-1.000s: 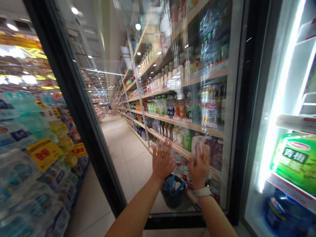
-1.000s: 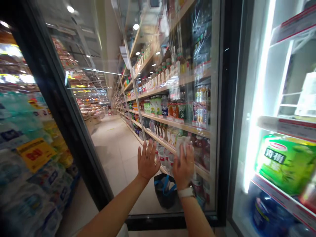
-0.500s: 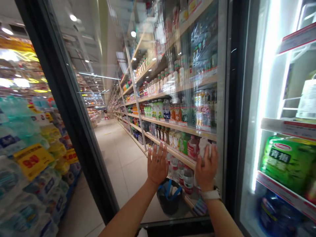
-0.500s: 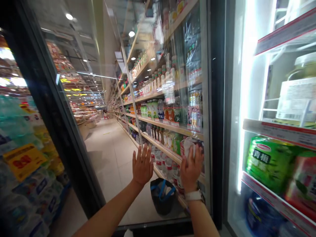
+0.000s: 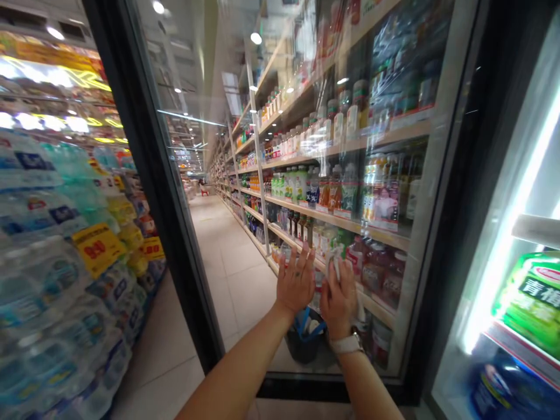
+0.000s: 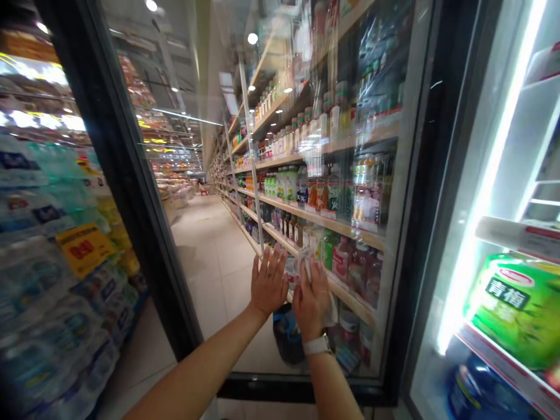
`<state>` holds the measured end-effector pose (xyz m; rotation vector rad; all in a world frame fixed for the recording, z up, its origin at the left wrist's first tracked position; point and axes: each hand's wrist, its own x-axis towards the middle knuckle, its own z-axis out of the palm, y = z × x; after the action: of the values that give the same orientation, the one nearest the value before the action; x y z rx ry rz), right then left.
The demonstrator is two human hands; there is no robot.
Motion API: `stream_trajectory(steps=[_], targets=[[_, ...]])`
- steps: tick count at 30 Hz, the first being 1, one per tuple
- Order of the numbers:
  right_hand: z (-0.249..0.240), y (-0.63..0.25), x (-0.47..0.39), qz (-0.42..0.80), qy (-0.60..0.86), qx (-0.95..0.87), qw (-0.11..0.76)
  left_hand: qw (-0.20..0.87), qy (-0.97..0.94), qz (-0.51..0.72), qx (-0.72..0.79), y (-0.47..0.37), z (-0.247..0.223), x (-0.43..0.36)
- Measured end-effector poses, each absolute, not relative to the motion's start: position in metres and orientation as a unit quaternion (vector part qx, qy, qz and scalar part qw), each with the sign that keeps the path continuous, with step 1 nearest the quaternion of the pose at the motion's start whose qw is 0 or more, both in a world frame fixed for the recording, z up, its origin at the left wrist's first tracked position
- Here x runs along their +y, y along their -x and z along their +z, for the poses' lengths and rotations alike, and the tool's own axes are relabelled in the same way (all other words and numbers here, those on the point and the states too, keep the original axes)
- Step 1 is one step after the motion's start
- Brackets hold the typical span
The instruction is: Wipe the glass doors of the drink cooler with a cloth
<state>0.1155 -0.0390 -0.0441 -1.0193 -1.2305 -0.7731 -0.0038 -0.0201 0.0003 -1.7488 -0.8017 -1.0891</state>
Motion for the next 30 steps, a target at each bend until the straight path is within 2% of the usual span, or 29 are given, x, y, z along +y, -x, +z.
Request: stream_trajectory(steps=[6,11,15,19,24,30], targets=[[-0.048,-0.134,-0.038,-0.360,0.447,-0.567,0.591,0.442,0.712,-0.446,-0.314,0.005,0.001,-0.018],[-0.044,-0.198,-0.038,-0.343,0.518,-0.394,0.678,0.436,0.713,-0.452,-0.311,0.004,0.002,-0.020],[-0.041,-0.209,-0.038,-0.309,0.537,-0.317,0.718,0.435,0.711,-0.452,-0.319,0.003,0.001,-0.021],[-0.042,-0.165,-0.038,-0.300,0.527,-0.386,0.695,0.437,0.711,-0.448,-0.321,0.003,0.001,-0.022],[-0.055,-0.102,-0.039,-0.326,0.456,-0.547,0.621,0.443,0.707,-0.448,-0.321,0.004,0.001,-0.020],[-0.060,-0.124,-0.041,-0.358,0.448,-0.581,0.577,0.436,0.712,-0.452,-0.314,0.005,0.001,-0.018]])
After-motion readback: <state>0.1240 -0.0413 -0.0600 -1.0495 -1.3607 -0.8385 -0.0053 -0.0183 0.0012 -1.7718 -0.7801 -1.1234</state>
